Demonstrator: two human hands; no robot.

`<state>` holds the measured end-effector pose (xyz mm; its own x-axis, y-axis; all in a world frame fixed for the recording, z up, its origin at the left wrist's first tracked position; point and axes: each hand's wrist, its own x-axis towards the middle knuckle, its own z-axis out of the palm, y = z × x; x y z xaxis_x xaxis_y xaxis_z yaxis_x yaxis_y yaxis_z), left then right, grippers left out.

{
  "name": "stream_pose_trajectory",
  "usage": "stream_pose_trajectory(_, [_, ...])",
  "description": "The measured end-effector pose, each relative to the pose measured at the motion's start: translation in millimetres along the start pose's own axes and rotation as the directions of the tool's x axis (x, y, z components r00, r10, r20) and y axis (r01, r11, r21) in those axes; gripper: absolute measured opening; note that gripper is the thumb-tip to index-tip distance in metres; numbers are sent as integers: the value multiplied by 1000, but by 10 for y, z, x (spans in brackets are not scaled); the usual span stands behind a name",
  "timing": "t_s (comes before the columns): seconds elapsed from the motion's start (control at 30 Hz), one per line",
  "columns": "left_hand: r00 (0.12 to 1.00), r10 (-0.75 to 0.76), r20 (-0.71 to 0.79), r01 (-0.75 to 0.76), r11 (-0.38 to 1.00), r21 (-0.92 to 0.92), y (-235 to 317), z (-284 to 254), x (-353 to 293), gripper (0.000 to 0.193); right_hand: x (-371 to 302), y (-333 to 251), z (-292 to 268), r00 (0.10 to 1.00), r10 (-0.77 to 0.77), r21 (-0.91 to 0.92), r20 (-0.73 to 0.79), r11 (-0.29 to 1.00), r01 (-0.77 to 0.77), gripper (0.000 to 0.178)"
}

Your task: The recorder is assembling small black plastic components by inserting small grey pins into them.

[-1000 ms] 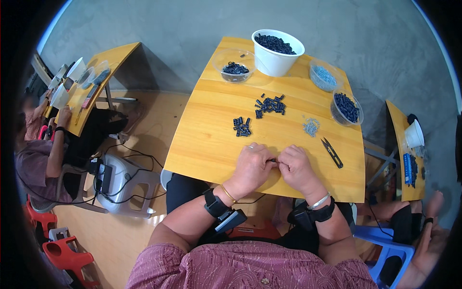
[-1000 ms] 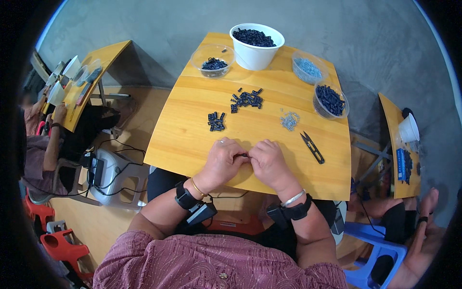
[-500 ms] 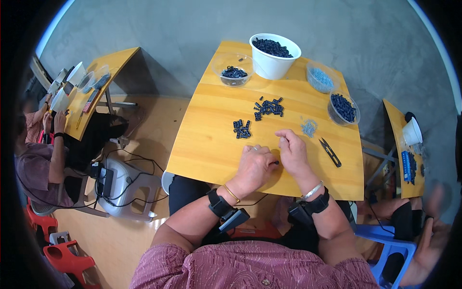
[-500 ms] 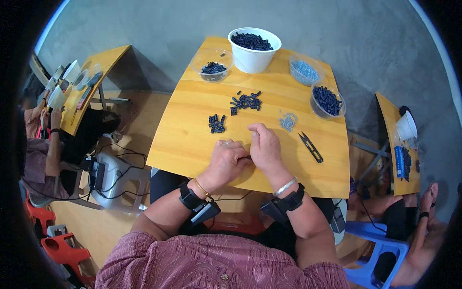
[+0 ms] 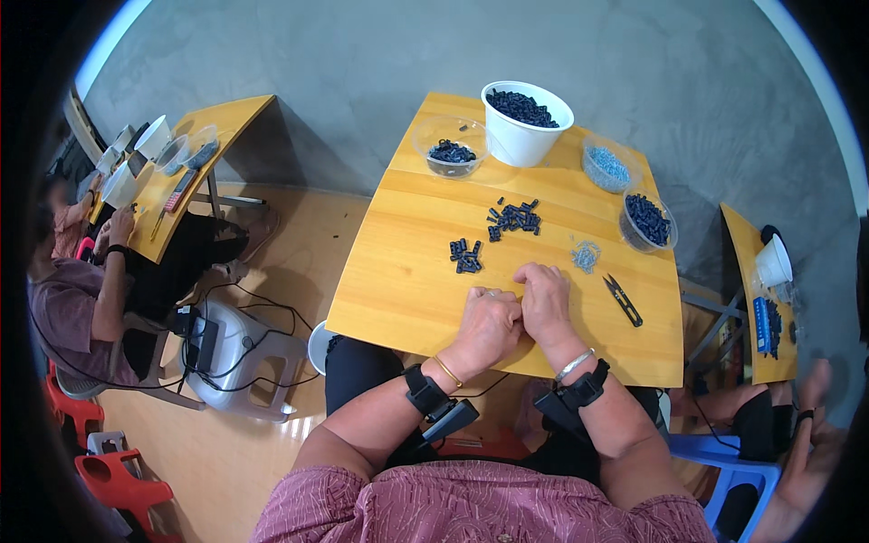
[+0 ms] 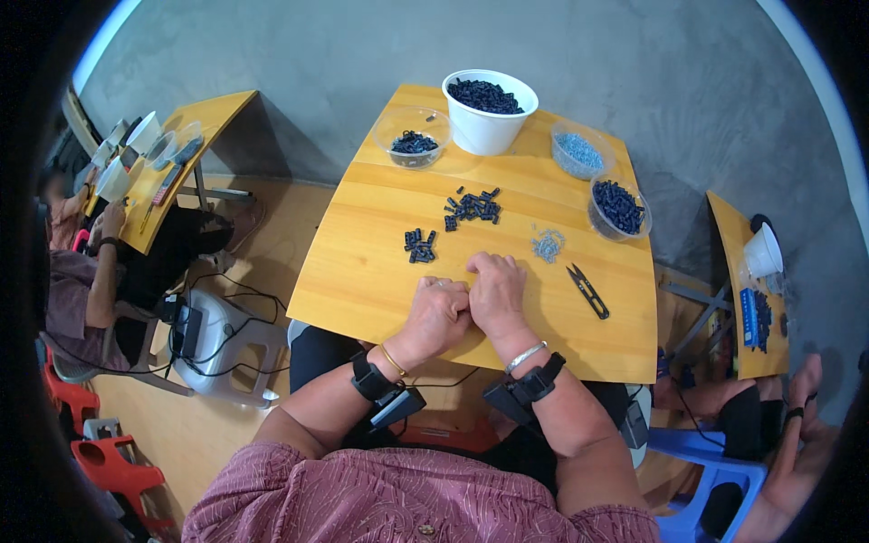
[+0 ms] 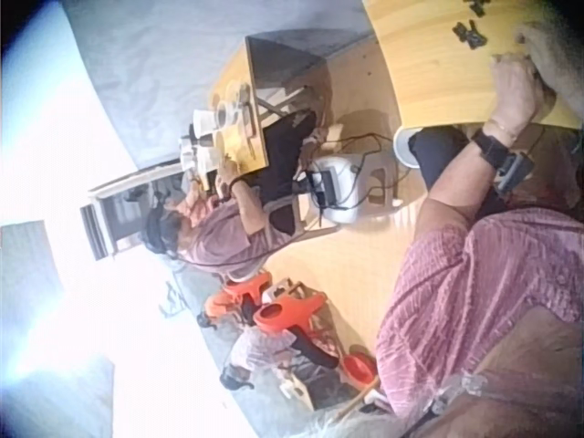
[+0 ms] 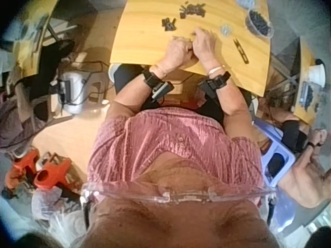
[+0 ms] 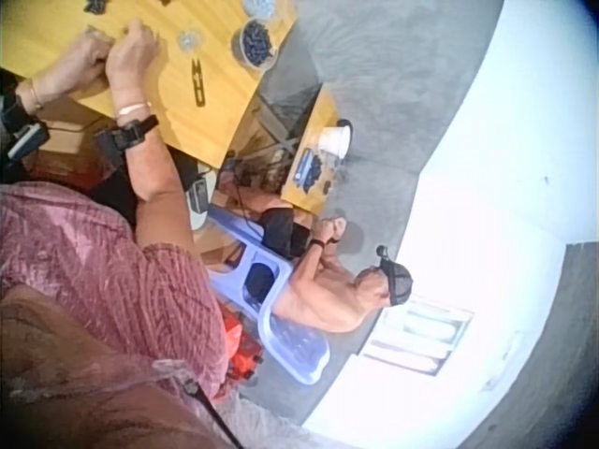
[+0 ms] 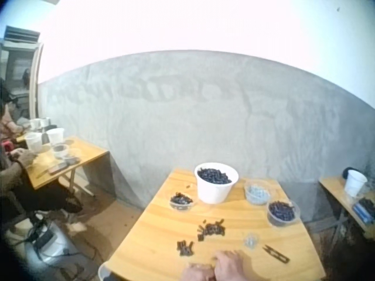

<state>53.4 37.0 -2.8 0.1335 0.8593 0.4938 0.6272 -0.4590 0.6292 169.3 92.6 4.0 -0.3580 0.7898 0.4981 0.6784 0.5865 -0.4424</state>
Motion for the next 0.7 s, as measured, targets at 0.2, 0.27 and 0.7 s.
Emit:
stream_pose_trajectory(0.2, [1000, -11, -12, 11, 1000, 18, 2, 0, 11, 6, 14, 12, 31, 999, -27, -48, -33, 999, 26, 10])
stream_pose_trajectory(0.27, [1000, -8, -14, 8, 1000, 8, 25, -14, 28, 6, 18, 36, 17, 1000, -14, -50, -6, 999, 14, 9])
stream_pose_trajectory(0.7, [998, -55, -44, 57, 998, 28, 18, -1, -30, 9, -25, 19, 71, 1000, 10, -92, 15, 996, -9, 10])
